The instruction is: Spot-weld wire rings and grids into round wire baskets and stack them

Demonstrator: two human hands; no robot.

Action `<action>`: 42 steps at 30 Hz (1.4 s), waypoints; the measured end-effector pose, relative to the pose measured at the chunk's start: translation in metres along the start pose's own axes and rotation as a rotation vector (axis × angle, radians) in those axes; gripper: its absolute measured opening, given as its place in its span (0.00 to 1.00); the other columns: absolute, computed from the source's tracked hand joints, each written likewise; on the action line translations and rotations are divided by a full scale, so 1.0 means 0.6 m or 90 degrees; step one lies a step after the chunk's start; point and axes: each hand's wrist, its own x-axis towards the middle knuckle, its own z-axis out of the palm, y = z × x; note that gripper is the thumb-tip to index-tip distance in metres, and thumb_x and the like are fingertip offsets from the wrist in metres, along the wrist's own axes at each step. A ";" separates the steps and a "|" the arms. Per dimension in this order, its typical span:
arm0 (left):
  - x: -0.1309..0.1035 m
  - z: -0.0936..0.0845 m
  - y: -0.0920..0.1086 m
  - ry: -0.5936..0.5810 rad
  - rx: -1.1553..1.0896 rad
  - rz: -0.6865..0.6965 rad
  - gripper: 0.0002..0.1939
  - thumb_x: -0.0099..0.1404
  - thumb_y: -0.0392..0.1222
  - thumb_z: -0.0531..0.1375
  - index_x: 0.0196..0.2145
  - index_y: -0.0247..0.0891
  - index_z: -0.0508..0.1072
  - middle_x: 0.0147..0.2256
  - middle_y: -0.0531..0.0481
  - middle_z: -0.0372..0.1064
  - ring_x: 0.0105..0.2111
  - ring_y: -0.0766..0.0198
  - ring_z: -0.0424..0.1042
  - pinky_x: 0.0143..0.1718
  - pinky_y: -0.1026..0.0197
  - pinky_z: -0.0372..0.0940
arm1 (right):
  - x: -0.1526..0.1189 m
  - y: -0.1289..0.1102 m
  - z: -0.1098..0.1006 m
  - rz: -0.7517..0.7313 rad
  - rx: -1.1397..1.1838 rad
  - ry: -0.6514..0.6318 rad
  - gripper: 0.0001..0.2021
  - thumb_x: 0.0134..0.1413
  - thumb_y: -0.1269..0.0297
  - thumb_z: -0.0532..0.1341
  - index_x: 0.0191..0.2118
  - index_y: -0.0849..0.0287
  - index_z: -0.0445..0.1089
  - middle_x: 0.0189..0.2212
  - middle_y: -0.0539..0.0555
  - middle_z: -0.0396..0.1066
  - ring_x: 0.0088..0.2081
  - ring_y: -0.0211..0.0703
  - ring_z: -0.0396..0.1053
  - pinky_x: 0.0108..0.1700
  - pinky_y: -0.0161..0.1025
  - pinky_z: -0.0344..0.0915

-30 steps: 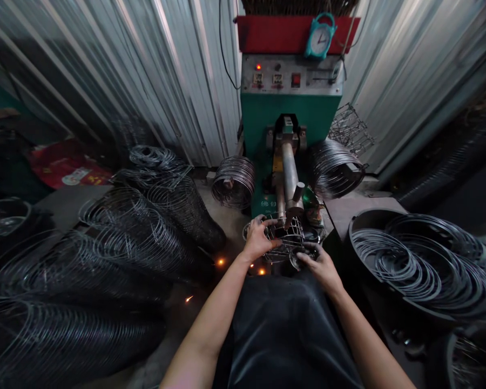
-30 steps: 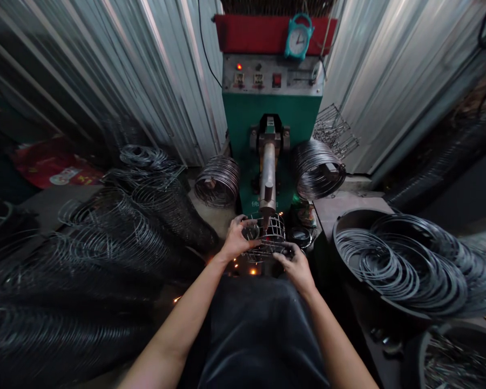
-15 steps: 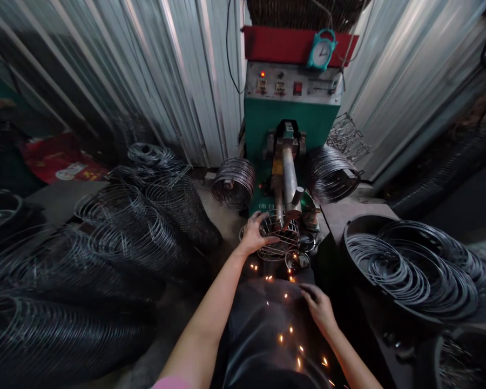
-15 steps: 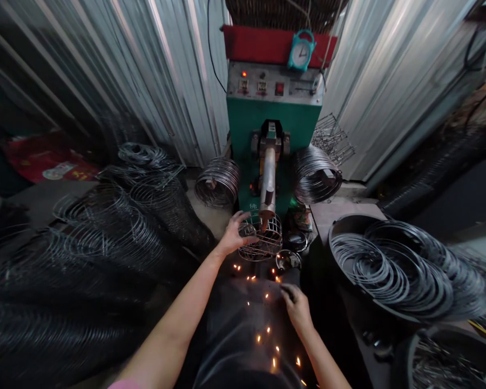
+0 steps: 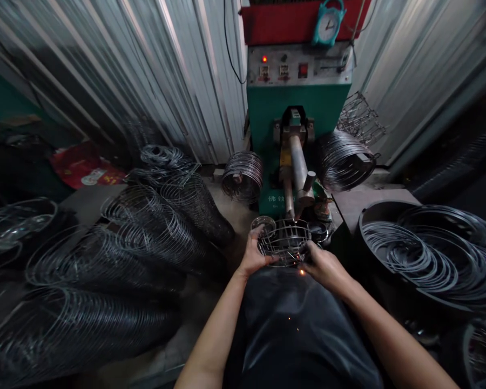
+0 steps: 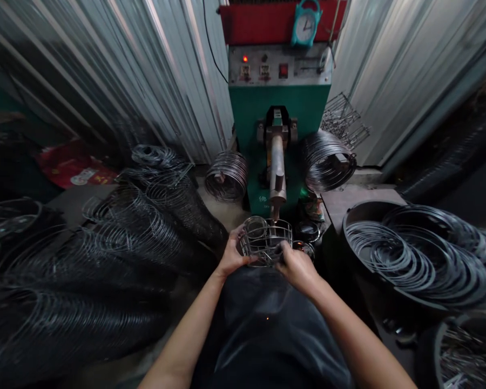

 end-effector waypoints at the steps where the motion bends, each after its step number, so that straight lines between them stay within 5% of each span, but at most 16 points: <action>1: -0.009 -0.004 0.013 -0.013 0.047 0.026 0.51 0.36 0.44 0.70 0.57 0.43 0.53 0.52 0.44 0.53 0.54 0.53 0.57 0.56 0.49 0.53 | 0.006 -0.016 -0.009 0.011 -0.036 -0.026 0.13 0.46 0.67 0.59 0.41 0.59 0.62 0.29 0.54 0.72 0.32 0.45 0.70 0.29 0.34 0.57; 7: -0.019 -0.006 0.081 -0.074 0.268 0.081 0.51 0.35 0.42 0.70 0.57 0.42 0.53 0.52 0.43 0.53 0.54 0.50 0.54 0.55 0.46 0.52 | -0.008 -0.033 -0.013 0.061 -0.051 -0.041 0.10 0.45 0.67 0.59 0.37 0.58 0.61 0.30 0.54 0.71 0.31 0.43 0.68 0.27 0.32 0.52; 14: -0.012 0.008 0.109 -0.112 0.315 0.117 0.48 0.36 0.44 0.69 0.55 0.41 0.55 0.51 0.42 0.56 0.53 0.50 0.55 0.54 0.45 0.51 | -0.028 -0.004 -0.008 0.105 0.024 0.049 0.09 0.44 0.66 0.60 0.34 0.56 0.61 0.25 0.50 0.69 0.28 0.41 0.66 0.27 0.32 0.52; 17: -0.017 0.020 0.112 -0.117 0.304 0.117 0.47 0.36 0.43 0.69 0.54 0.41 0.55 0.51 0.43 0.56 0.53 0.50 0.55 0.54 0.46 0.51 | -0.011 -0.002 0.017 0.128 0.033 0.120 0.07 0.46 0.67 0.58 0.35 0.56 0.63 0.25 0.50 0.69 0.28 0.42 0.67 0.27 0.33 0.55; 20: -0.016 0.024 0.109 -0.111 0.279 0.100 0.46 0.35 0.38 0.69 0.53 0.41 0.56 0.51 0.44 0.56 0.53 0.50 0.56 0.54 0.47 0.52 | -0.005 0.009 0.047 0.027 0.132 0.169 0.05 0.51 0.68 0.55 0.35 0.55 0.65 0.28 0.51 0.71 0.31 0.41 0.69 0.32 0.34 0.60; 27: 0.003 0.021 0.090 -0.111 0.252 0.103 0.37 0.36 0.37 0.69 0.47 0.43 0.65 0.51 0.45 0.54 0.53 0.51 0.55 0.54 0.48 0.53 | -0.004 0.041 0.044 -0.196 0.157 0.087 0.13 0.55 0.66 0.53 0.45 0.57 0.67 0.41 0.57 0.69 0.40 0.43 0.69 0.41 0.38 0.65; 42: 0.043 0.015 0.073 -0.139 0.167 0.105 0.36 0.37 0.40 0.71 0.46 0.42 0.67 0.52 0.45 0.53 0.55 0.52 0.55 0.56 0.48 0.53 | 0.030 0.049 0.041 -0.234 0.076 0.129 0.11 0.57 0.70 0.51 0.40 0.58 0.69 0.35 0.55 0.70 0.36 0.41 0.69 0.37 0.35 0.64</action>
